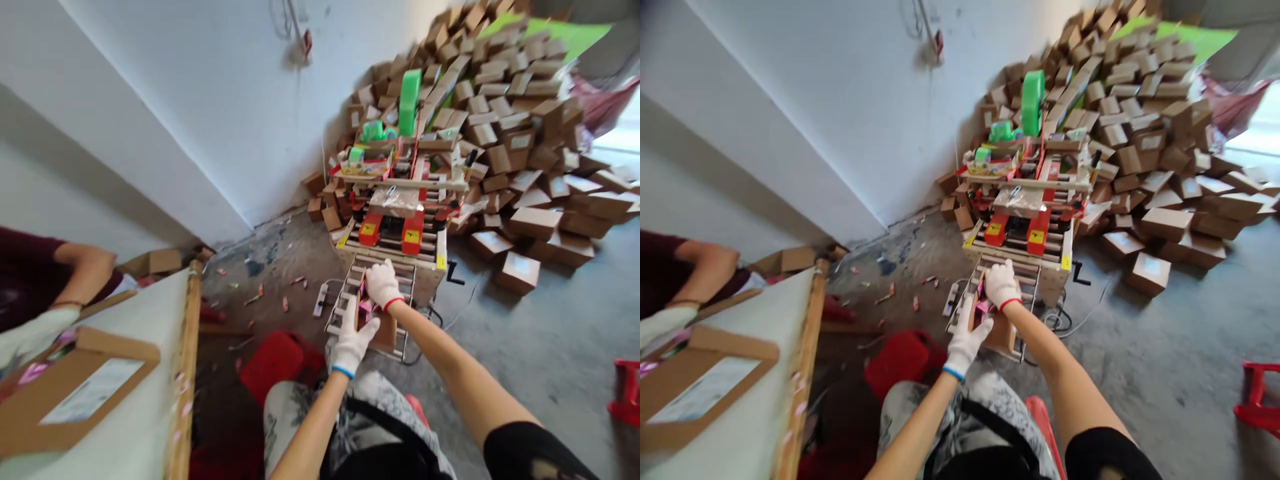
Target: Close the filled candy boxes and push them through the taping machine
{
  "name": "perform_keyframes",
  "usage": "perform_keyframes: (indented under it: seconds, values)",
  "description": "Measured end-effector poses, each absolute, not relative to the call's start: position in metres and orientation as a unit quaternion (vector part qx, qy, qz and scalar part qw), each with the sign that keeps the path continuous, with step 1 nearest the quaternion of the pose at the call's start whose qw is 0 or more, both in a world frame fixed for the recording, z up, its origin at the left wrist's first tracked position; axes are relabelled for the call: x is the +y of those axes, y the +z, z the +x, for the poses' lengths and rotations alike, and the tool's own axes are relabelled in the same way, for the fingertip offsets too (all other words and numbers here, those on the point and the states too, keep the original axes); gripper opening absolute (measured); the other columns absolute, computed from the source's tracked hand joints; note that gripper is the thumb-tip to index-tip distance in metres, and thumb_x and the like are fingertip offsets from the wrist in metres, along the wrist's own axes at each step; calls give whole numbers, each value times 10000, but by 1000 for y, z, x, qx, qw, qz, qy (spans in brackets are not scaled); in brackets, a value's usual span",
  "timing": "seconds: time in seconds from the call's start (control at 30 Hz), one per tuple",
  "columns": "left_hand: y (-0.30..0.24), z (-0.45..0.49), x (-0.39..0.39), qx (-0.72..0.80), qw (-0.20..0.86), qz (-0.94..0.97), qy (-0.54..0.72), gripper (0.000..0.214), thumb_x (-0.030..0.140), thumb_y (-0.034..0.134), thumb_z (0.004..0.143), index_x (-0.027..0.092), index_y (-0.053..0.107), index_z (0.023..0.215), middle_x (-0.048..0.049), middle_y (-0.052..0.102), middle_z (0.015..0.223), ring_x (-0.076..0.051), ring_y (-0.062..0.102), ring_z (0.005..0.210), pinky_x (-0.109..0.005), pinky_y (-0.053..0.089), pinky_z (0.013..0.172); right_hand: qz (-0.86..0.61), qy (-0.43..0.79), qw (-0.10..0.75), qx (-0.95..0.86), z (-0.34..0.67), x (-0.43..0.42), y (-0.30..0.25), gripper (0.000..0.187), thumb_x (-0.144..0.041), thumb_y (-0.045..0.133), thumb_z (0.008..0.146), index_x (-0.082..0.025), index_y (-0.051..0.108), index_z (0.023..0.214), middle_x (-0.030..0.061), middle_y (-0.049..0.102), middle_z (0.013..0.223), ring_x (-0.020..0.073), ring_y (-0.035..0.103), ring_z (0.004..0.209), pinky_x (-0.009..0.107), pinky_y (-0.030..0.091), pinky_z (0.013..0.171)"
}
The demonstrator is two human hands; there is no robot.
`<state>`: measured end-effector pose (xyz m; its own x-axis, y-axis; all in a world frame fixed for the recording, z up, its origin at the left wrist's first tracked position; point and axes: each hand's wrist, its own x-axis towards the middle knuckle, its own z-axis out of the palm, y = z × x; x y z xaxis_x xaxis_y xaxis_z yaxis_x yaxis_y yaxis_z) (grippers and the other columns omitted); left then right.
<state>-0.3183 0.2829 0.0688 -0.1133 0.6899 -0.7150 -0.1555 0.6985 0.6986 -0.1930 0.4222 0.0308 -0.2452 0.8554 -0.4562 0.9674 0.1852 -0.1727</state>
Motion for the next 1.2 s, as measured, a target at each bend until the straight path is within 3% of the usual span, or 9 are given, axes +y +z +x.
perform_keyframes:
  seconds: [0.1,0.3,0.43,0.5,0.57,0.67,0.93,1.07,1.2]
  values:
    - [64,-304,284,659,604,310,325,902,335,862,717,256,459,1519,-74,408,1618,-284,353,1513,-383,232,1276,647,-215,92,726,-177,420,22,369,-250,370,996,-95,704,1031,208,668,1058,304,585,1057,540,156,1147]
    - [43,-294,264,608,556,458,335,596,307,698,874,240,565,1451,-67,408,1616,-269,295,1542,-378,171,1302,716,-211,-8,666,-169,404,19,458,-307,285,1038,-151,610,1321,150,655,1294,264,555,1219,530,188,1203]
    - [40,-303,265,593,512,566,256,596,332,642,911,264,514,1489,-56,400,1622,-289,296,1541,-487,225,1291,713,-321,-155,603,-161,376,18,510,-400,275,1046,-184,552,1416,99,591,1433,227,501,1356,530,113,1266]
    - [40,-306,266,593,497,593,225,603,364,599,947,277,457,1526,-48,381,1633,-278,301,1540,-505,264,1280,699,-386,-224,559,-151,356,21,555,-463,270,1050,-187,512,1466,97,536,1495,225,461,1410,491,184,1268]
    - [40,-307,263,592,507,581,234,587,387,535,994,291,403,1558,-42,339,1655,-253,299,1542,-481,277,1283,673,-406,-208,582,-142,334,26,575,-510,312,1047,-192,496,1489,100,462,1558,246,399,1461,469,260,1250]
    - [38,-306,258,588,546,525,283,571,402,485,1026,330,358,1578,-22,285,1679,-238,273,1551,-461,247,1297,622,-339,-87,700,-138,308,38,560,-475,421,1035,-153,511,1485,134,396,1597,320,309,1504,528,242,1246]
    - [35,-311,260,540,604,501,304,558,432,500,1019,342,397,1560,-12,288,1678,-258,195,1573,-500,170,1311,521,-200,176,811,-174,331,57,350,-196,496,966,-119,695,1243,217,636,1286,435,456,1263,685,306,1077]
    - [38,-311,267,553,618,463,311,486,423,452,1039,281,507,1500,-42,351,1651,-237,218,1569,-479,180,1310,529,-200,179,805,-180,335,59,349,-190,516,927,-87,716,1195,236,656,1166,443,463,1234,659,301,1091]
    - [44,-310,268,555,640,443,292,493,409,480,1026,276,512,1499,-38,343,1654,-229,246,1560,-440,201,1310,541,-267,57,795,-160,323,57,469,-268,604,843,-87,666,1271,201,610,1340,404,416,1359,594,257,1195]
